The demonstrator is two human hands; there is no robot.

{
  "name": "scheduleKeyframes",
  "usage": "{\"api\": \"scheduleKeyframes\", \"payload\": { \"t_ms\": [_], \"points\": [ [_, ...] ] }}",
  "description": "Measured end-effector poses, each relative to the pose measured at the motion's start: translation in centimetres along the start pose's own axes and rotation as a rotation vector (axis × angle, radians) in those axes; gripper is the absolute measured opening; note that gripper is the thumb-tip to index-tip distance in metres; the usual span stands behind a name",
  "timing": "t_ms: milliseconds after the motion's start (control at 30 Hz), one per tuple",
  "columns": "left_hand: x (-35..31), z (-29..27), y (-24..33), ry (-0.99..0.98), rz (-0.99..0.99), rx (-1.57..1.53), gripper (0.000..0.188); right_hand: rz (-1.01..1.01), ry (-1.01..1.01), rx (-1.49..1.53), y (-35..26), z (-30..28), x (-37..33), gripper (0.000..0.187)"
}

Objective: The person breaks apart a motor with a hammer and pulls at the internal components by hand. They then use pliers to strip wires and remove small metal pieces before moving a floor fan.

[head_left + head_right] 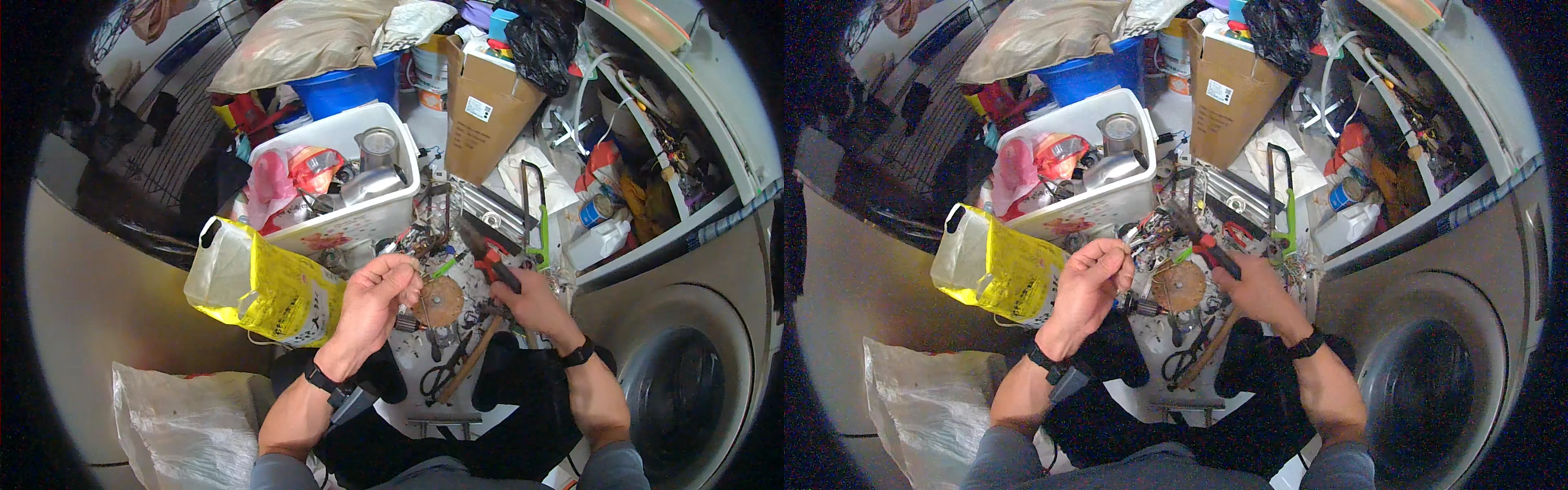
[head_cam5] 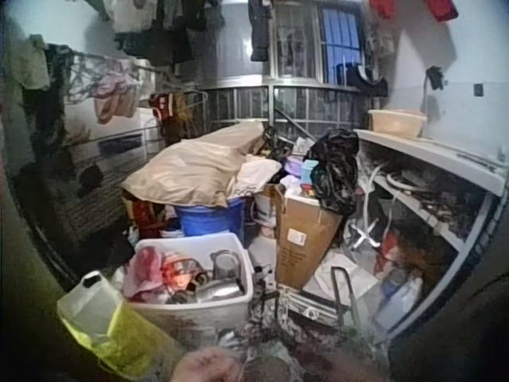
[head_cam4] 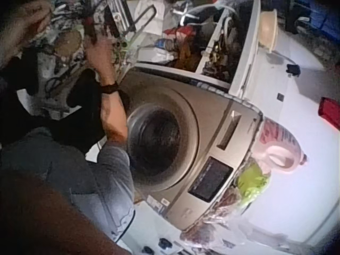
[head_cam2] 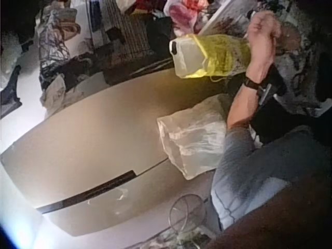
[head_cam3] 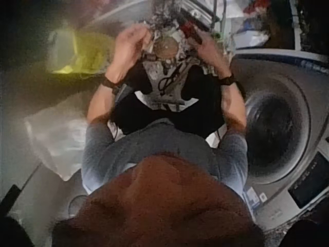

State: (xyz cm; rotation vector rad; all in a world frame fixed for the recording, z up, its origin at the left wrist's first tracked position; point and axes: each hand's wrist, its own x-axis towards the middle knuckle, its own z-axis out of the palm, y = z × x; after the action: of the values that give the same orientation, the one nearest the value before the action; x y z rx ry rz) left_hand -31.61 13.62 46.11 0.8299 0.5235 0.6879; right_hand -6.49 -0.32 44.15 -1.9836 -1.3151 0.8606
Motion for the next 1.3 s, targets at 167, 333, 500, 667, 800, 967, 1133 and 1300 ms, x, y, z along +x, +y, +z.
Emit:
{"api": "scheduleKeyframes", "payload": {
  "t_ms": [167,333,500,667,800,967,1133,1300],
  "points": [
    [0.5,0.7,0.2,-0.072,-0.072,-0.119,0.028,0.067,-0.109,0.114,-0.2,0.4,-1.0,0.029],
    [0.7,1.4,-0.7,-0.124,-0.117,-0.128,0.033,0.072,-0.068,0.282,-0.5,1.2,-0.5,0.029],
    [0.8,2.4,-1.3,-0.143,-0.009,0.1,0.032,-0.015,0.033,0.458,-4.1,0.8,0.1,0.022],
    [0.3,4.1,-2.5,-0.121,0.075,0.483,0.033,-0.125,0.128,0.527,-4.1,1.1,0.7,0.033],
    [-0.2,4.3,-3.2,-0.098,0.093,0.628,0.031,-0.117,0.152,0.484,-4.7,0.9,0.6,0.031],
    [0.8,3.7,-3.2,-0.047,0.095,0.423,0.027,-0.069,-0.056,0.448,-3.4,-0.2,0.4,0.025],
    [1.1,3.0,-2.7,0.012,0.113,0.374,0.024,0.19,-0.362,0.806,-3.6,-0.7,-0.4,0.026],
    [1.4,2.7,-2.2,0.047,0.11,0.306,0.024,0.171,-0.406,0.772,-3.1,-0.5,-0.7,0.028]
  ]
}}
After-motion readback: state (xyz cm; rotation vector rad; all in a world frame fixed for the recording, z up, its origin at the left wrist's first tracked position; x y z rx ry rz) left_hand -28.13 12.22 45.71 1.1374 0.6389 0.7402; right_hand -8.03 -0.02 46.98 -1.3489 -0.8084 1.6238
